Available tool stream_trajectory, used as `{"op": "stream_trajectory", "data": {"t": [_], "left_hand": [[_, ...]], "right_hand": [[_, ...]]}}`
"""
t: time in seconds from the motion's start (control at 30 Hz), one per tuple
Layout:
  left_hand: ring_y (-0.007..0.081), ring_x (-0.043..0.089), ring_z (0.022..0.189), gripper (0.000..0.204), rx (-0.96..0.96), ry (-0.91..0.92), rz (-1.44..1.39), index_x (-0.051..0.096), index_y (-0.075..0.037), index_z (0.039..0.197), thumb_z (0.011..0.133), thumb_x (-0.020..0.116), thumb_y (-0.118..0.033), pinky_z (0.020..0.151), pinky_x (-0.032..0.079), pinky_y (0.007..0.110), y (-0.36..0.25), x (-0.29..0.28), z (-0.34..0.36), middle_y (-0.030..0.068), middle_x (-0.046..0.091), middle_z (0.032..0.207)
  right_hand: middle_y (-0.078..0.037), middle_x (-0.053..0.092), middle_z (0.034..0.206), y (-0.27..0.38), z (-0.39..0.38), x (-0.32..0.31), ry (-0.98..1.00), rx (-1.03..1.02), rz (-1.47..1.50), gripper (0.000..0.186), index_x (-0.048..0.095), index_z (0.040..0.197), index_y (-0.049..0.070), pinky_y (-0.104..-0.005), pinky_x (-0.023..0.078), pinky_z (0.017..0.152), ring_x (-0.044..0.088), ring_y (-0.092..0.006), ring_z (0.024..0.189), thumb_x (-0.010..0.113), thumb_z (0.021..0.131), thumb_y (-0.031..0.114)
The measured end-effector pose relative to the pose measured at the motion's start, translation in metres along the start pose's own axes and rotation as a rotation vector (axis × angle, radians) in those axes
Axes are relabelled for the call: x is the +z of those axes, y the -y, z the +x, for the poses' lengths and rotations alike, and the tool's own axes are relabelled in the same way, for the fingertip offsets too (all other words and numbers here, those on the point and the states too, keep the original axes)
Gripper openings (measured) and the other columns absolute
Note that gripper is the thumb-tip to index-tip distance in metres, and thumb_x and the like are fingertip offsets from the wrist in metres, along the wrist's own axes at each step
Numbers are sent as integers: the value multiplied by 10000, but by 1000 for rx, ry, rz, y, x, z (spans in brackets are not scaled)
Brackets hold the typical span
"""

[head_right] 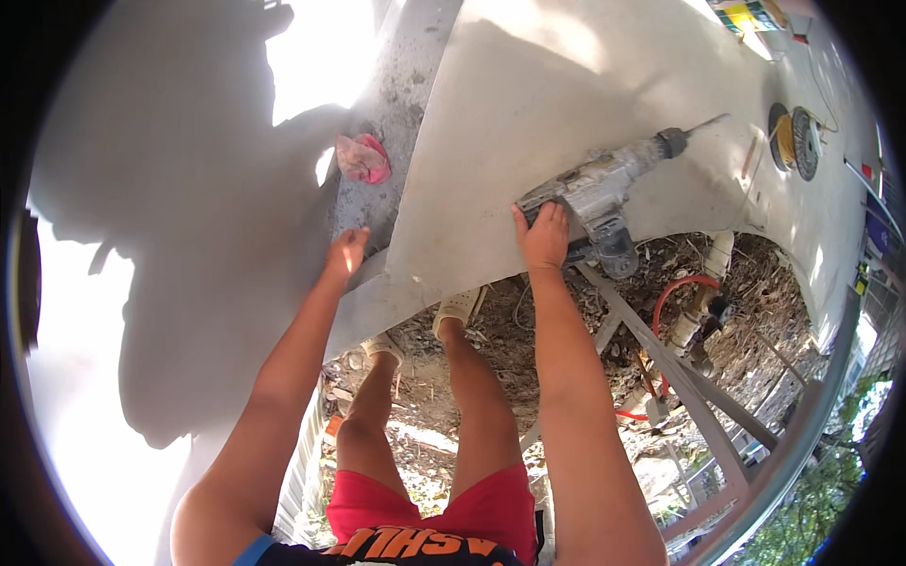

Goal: The person uses a rotary hammer drill to break and remove sections of a concrete wall or beam. They repeatedly drill into the concrete, clear debris by hand, and reposition the tool to continue breaking the structure.

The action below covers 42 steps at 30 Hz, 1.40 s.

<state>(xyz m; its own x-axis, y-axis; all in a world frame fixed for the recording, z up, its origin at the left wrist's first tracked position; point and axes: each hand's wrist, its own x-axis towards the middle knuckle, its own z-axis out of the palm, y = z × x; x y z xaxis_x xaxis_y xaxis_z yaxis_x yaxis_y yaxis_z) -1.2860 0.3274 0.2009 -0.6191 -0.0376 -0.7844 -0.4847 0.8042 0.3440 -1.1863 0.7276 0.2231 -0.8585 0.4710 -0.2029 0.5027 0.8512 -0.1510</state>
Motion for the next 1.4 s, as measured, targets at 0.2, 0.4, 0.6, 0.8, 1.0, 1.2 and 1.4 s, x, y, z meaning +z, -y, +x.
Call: {"op": "stream_trajectory", "data": {"t": [0.2,0.4,0.6,0.8,1.0,1.2,1.4], "left_hand": [[226,740,977,473,171,12,-149,724,-51,1276,994,726,-432,880,570,371,-225,-129,-338,162,780,1083],[165,716,979,464,305,-27,-184,661,-3,1362,1018,743,-304,840,575,325,-364,-233,-610,125,759,1185],[124,666,964,345,357,-213,-359,657,25,1323,1036,728,-153,844,547,278,-473,-298,-708,66,722,1103],[82,621,900,340,566,-271,-415,649,37,1321,1040,722,-139,813,520,241,-671,-347,-717,33,695,1058],[57,580,764,345,791,3,-472,657,14,1327,1019,732,-122,687,504,224,-950,-389,-711,26,690,1053],[15,500,667,317,703,264,-528,694,-48,1281,967,729,-32,554,419,201,-1246,-457,-770,-30,689,1020],[45,510,635,334,732,285,-191,743,-61,1195,884,674,38,580,458,246,-1407,-518,-807,32,708,970]], "right_hand": [[-295,482,1524,-16,26,-302,360,283,174,938,306,1583,-76,-516,553,1066,575,-453,1317,747,976,486],[-292,408,1600,-61,9,-445,479,412,285,978,206,1643,-62,-519,559,1101,563,-433,1347,777,974,366],[-271,453,1569,-120,6,-498,390,460,373,893,299,1617,-27,-540,542,1124,561,-436,1340,784,959,333],[-259,584,1460,-112,60,-646,206,634,719,834,369,1598,20,-561,564,1069,613,-452,1280,780,943,332],[-269,695,1293,-87,184,-902,-40,921,768,668,583,1405,41,-537,555,1025,656,-458,1228,769,880,411],[-241,732,1262,-132,333,-1261,-136,1201,1024,665,659,1328,28,-483,563,1042,707,-412,1189,766,828,454],[-230,781,1003,-169,427,-1370,-180,1425,1357,445,762,995,-83,-444,606,847,783,-345,936,816,740,277]]}}
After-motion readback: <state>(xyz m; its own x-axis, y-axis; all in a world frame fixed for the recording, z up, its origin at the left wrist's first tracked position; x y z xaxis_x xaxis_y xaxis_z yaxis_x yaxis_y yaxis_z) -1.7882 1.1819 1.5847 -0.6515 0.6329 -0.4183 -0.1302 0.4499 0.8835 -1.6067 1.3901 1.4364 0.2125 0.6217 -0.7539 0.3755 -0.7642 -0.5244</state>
